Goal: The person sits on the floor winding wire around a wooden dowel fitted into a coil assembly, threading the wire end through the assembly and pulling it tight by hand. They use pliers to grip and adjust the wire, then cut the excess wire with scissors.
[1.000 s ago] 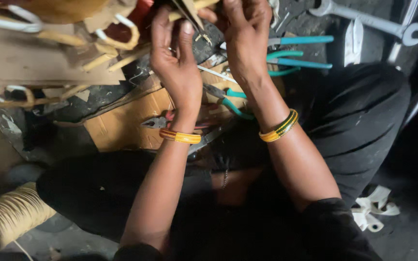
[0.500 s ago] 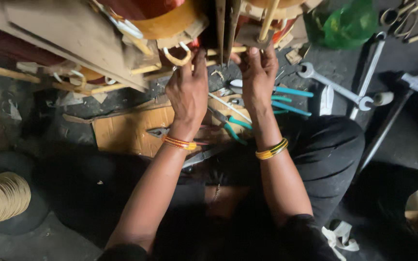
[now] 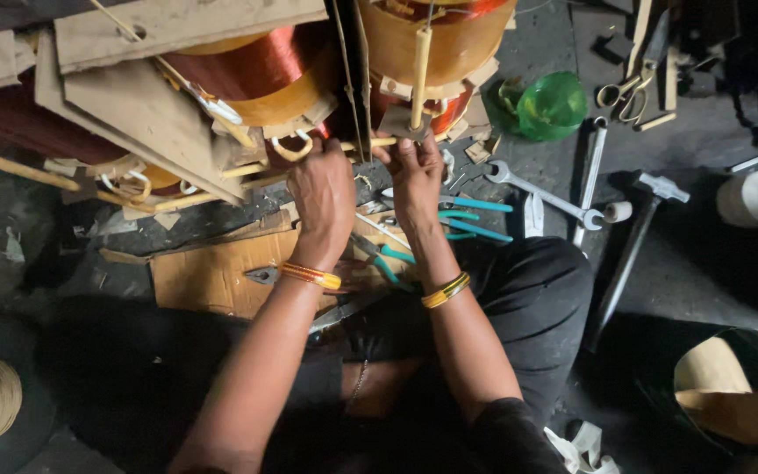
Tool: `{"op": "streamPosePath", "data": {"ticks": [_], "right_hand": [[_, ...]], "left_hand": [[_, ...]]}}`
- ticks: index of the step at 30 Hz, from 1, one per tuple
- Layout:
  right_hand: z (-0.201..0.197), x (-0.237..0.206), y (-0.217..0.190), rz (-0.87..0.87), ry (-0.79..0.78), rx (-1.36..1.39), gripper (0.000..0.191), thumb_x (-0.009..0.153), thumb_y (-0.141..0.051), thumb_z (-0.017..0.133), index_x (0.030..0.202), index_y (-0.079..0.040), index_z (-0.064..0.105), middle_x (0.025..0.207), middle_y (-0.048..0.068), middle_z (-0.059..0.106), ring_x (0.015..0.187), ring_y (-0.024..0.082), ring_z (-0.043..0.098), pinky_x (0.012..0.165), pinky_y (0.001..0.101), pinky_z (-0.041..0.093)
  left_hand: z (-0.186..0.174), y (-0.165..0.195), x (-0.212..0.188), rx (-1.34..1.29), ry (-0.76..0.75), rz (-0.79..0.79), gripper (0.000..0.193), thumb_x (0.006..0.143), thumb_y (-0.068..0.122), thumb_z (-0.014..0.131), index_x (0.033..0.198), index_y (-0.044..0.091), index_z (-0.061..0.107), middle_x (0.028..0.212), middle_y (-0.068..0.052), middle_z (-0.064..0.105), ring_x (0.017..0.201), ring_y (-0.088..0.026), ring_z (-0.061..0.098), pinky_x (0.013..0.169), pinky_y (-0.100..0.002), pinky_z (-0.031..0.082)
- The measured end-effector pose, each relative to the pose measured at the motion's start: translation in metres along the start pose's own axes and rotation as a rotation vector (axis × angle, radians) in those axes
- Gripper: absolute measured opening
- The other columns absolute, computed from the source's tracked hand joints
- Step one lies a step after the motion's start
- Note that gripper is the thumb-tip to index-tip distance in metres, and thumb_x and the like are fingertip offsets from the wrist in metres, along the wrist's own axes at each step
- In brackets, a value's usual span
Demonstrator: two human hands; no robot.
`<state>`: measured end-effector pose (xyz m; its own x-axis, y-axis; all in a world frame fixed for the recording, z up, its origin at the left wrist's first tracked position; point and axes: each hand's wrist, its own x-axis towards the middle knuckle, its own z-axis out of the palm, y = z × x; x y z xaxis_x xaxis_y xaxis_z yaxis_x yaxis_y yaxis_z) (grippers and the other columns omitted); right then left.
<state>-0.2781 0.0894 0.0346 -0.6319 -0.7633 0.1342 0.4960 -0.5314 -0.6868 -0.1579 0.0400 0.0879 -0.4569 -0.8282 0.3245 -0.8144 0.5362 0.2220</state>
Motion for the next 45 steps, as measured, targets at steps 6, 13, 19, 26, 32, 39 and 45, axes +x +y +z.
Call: {"op": "streamPosePath", "data": {"ticks": [6, 13, 19, 26, 32, 39, 45], "right_hand": [[0.001, -0.001, 0.002, -0.006, 0.029, 0.082, 0.024, 0.108, -0.005, 0.056, 0.132, -0.001, 0.059, 0.117, 0.009, 0.069, 0.108, 0.023, 0.071, 0.093, 0.0421, 0.061], [0.001, -0.001, -0.002, 0.038, -0.009, 0.042, 0.018, 0.11, -0.002, 0.059, 0.127, 0.003, 0.062, 0.112, 0.009, 0.069, 0.105, 0.019, 0.069, 0.101, 0.0419, 0.061], [-0.014, 0.0, -0.004, 0.085, -0.033, -0.067, 0.018, 0.105, -0.006, 0.06, 0.122, -0.001, 0.064, 0.106, 0.004, 0.072, 0.093, 0.012, 0.065, 0.082, 0.027, 0.055], [-0.024, 0.003, -0.008, 0.11, -0.079, -0.081, 0.019, 0.108, -0.009, 0.061, 0.125, -0.002, 0.066, 0.101, 0.002, 0.07, 0.081, 0.006, 0.061, 0.068, 0.0211, 0.051], [-0.021, -0.001, -0.021, 0.154, 0.041, -0.263, 0.024, 0.101, -0.005, 0.06, 0.124, 0.002, 0.065, 0.105, 0.007, 0.072, 0.09, 0.013, 0.066, 0.079, 0.0271, 0.056], [-0.037, 0.006, -0.047, -0.07, 0.115, -0.449, 0.027, 0.102, -0.01, 0.06, 0.125, 0.004, 0.067, 0.107, 0.008, 0.073, 0.099, 0.015, 0.068, 0.092, 0.0311, 0.056], [-0.03, 0.014, -0.049, -0.099, 0.05, -0.49, 0.023, 0.102, -0.011, 0.068, 0.119, 0.005, 0.068, 0.11, 0.006, 0.071, 0.1, 0.012, 0.064, 0.093, 0.0288, 0.053]], "left_hand": [[0.01, 0.027, 0.008, -0.168, 0.126, -0.365, 0.011, 0.08, 0.011, 0.078, 0.076, 0.001, 0.075, 0.07, -0.024, 0.07, 0.067, -0.039, 0.072, 0.059, -0.047, 0.057], [-0.03, 0.041, -0.017, -0.25, -0.178, -0.381, 0.019, 0.107, 0.017, 0.062, 0.101, 0.002, 0.07, 0.071, -0.017, 0.07, 0.064, -0.031, 0.07, 0.058, -0.044, 0.057], [-0.023, 0.09, -0.028, -0.673, 0.052, -0.194, 0.051, 0.096, 0.024, 0.067, 0.144, 0.009, 0.057, 0.086, -0.023, 0.071, 0.075, -0.037, 0.069, 0.065, -0.047, 0.054], [0.012, 0.089, -0.026, -0.739, 0.166, -0.141, 0.053, 0.095, 0.021, 0.075, 0.143, 0.009, 0.056, 0.119, -0.021, 0.066, 0.108, -0.035, 0.064, 0.087, -0.041, 0.054], [0.041, 0.098, -0.021, -1.652, -0.024, -0.539, 0.069, 0.088, 0.004, 0.065, 0.154, 0.003, 0.045, 0.135, -0.021, 0.058, 0.119, -0.026, 0.06, 0.101, -0.036, 0.049], [0.047, 0.092, -0.02, -1.945, 0.103, -0.734, 0.075, 0.08, -0.006, 0.061, 0.153, -0.005, 0.041, 0.152, -0.01, 0.048, 0.139, -0.022, 0.047, 0.113, -0.031, 0.038], [0.037, 0.096, -0.019, -2.099, -0.007, -0.671, 0.075, 0.082, -0.004, 0.056, 0.155, -0.007, 0.038, 0.147, -0.017, 0.052, 0.14, -0.022, 0.048, 0.114, -0.032, 0.038]]}}
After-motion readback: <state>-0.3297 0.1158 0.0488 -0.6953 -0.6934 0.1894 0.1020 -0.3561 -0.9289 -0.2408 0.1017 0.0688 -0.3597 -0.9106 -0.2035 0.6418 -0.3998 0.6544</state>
